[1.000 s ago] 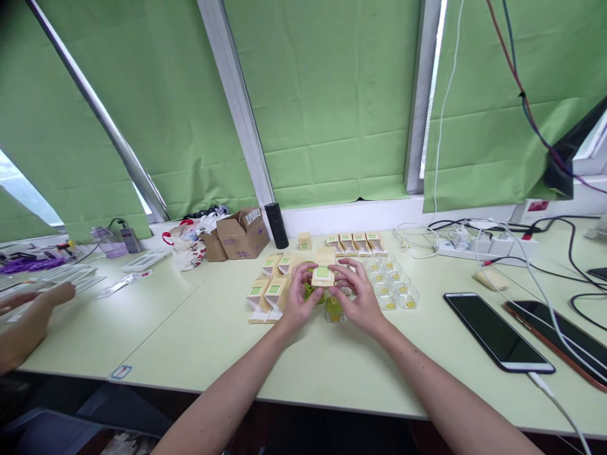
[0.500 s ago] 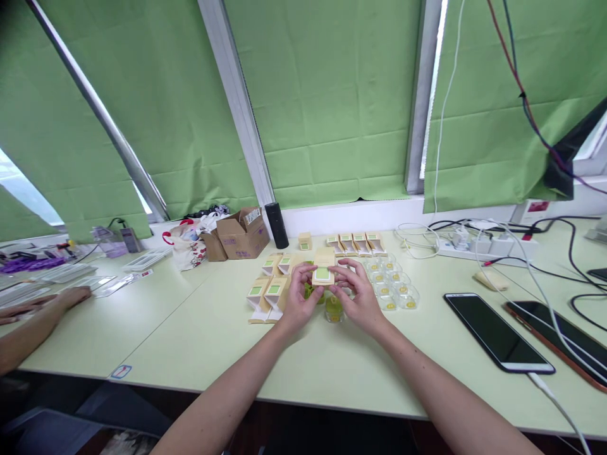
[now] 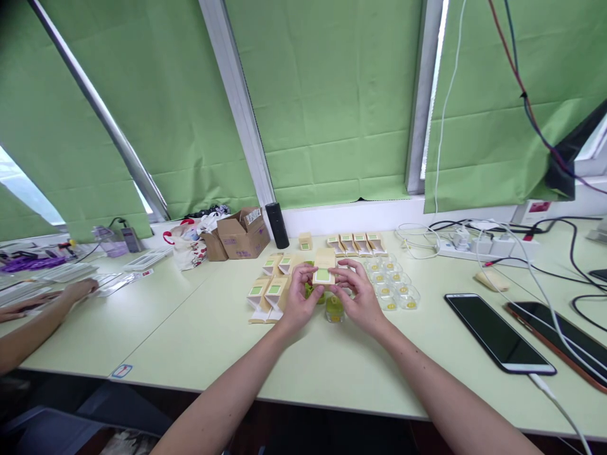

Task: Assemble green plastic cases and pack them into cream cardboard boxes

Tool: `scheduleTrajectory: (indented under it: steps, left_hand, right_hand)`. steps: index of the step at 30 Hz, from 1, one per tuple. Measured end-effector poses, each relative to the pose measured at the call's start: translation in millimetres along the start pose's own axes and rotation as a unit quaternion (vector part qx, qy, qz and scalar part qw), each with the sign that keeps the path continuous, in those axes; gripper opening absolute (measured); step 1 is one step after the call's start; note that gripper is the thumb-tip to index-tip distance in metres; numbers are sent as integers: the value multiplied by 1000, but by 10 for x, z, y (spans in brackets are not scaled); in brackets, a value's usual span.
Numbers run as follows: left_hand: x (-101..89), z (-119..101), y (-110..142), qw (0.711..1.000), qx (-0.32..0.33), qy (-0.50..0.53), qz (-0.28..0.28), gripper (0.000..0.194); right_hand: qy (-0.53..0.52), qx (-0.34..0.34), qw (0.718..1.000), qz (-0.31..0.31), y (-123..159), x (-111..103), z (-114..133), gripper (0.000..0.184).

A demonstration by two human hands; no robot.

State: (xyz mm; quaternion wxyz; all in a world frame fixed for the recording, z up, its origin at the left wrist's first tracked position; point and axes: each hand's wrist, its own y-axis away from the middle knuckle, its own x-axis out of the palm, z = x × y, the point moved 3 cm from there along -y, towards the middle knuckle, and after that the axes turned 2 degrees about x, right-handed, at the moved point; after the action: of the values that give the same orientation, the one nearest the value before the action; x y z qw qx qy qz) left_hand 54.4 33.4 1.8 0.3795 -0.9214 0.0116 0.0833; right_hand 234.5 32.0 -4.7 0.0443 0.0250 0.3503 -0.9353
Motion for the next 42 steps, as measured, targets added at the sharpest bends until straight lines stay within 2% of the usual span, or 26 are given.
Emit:
scheduleTrajectory:
  steps: [8, 16, 24, 27, 32, 36, 40, 42]
  left_hand:
    - [-30, -100, 4, 998, 34, -46, 1, 43]
    - [-50, -159, 23, 990, 54, -126, -20, 44]
    - [-101, -39, 1, 989, 7, -132, -68, 49]
    - [-126, -26, -29, 987, -9, -140, -76, 50]
    - [-138, -56, -66, 986, -30, -152, -52, 47]
    - [-164, -26, -78, 989, -51, -132, -46, 47]
    - [-227, 51, -119, 993, -95, -67, -35, 50]
    - [-266, 80, -154, 993, -106, -39, -33, 52]
  right_hand:
    - [-21, 13, 999, 23, -8, 39, -20, 40]
    - [58, -12, 997, 57, 24, 36, 79, 37]
    - [71, -53, 995, 36, 15, 1, 187, 51]
    - [69, -50, 996, 39, 11, -1, 213, 47]
    - [-15, -31, 998, 56, 33, 17, 211, 41]
    - [-28, -15, 999, 28, 37, -3, 180, 35]
    - [26, -12, 1000, -11, 1, -75, 132, 23]
    - [112, -22, 993, 12, -25, -103, 122, 16]
